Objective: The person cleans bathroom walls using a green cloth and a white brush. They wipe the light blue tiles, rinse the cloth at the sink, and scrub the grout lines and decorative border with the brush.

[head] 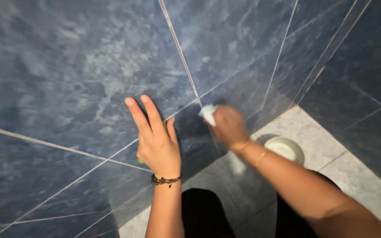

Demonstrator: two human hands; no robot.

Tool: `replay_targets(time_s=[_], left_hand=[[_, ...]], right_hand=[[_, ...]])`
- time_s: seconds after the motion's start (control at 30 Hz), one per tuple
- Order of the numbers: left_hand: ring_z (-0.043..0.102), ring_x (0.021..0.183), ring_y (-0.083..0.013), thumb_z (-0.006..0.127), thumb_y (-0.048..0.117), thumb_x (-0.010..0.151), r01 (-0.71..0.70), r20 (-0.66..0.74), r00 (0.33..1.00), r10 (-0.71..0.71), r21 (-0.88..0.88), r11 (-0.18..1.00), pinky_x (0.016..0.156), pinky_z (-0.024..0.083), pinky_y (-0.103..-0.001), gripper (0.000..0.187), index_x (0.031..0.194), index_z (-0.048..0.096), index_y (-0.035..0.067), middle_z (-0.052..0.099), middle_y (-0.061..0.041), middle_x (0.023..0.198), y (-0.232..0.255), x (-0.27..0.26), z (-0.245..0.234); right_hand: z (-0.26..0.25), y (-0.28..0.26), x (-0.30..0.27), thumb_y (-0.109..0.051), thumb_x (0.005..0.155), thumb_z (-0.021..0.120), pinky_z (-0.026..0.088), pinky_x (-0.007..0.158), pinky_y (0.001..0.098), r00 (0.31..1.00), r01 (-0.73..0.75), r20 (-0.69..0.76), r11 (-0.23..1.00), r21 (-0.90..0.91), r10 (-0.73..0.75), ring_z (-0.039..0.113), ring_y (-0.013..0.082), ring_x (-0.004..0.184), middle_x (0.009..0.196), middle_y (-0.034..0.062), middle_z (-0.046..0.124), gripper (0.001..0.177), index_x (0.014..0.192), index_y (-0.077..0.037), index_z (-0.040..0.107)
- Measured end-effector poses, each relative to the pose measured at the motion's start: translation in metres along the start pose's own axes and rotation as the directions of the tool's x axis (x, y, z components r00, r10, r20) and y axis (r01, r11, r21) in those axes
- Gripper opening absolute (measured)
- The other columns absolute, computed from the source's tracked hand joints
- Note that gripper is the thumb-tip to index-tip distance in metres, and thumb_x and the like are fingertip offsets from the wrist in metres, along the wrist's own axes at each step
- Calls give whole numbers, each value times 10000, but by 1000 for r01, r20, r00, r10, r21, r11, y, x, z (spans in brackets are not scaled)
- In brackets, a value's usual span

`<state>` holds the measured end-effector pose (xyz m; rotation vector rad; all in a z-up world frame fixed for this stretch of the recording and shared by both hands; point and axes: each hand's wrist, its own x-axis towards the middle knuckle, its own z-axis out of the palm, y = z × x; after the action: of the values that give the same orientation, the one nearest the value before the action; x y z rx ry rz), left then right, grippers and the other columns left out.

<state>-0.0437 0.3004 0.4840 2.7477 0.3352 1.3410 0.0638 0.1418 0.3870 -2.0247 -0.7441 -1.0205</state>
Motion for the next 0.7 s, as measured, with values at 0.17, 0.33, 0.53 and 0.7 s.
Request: replay_targets(time_s=[0.17,0.33,0.53,0.7], left_hand=[[730,992,-310,826,265,930,-26,-37,999,26,-4,1000,717,582,-346,848,1631,368,134,279,-189,1693,1,-2,8],[732,999,-319,851,316,892,44,-5,999,-44,19,999,696,582,-352,919,1633,336,137,231,-198,1694,9,-2,13],[719,1135,-347,863,329,880,37,-52,998,-39,-23,999,750,593,-356,984,1657,289,136,184,-189,1714,10,-4,20],[728,1083,-330,867,305,877,70,-7,998,-70,-8,998,729,589,-367,971,1648,303,134,194,-199,1710,14,-4,21]], right_hand=[[-48,56,46,-239,912,807,461,680,502,994,38,-89,981,-191,-56,595,389,811,857,173,603,288,914,-26,613],[-62,57,60,-163,791,733,450,676,456,994,79,106,899,-430,-37,609,322,762,799,101,615,113,855,-129,646],[-67,35,70,-158,745,717,460,654,413,916,398,246,780,-483,-315,640,262,739,758,44,627,85,787,-181,647],[-94,112,70,-151,804,725,443,677,429,970,241,184,749,-617,-161,634,274,836,811,44,627,76,827,-178,658]])
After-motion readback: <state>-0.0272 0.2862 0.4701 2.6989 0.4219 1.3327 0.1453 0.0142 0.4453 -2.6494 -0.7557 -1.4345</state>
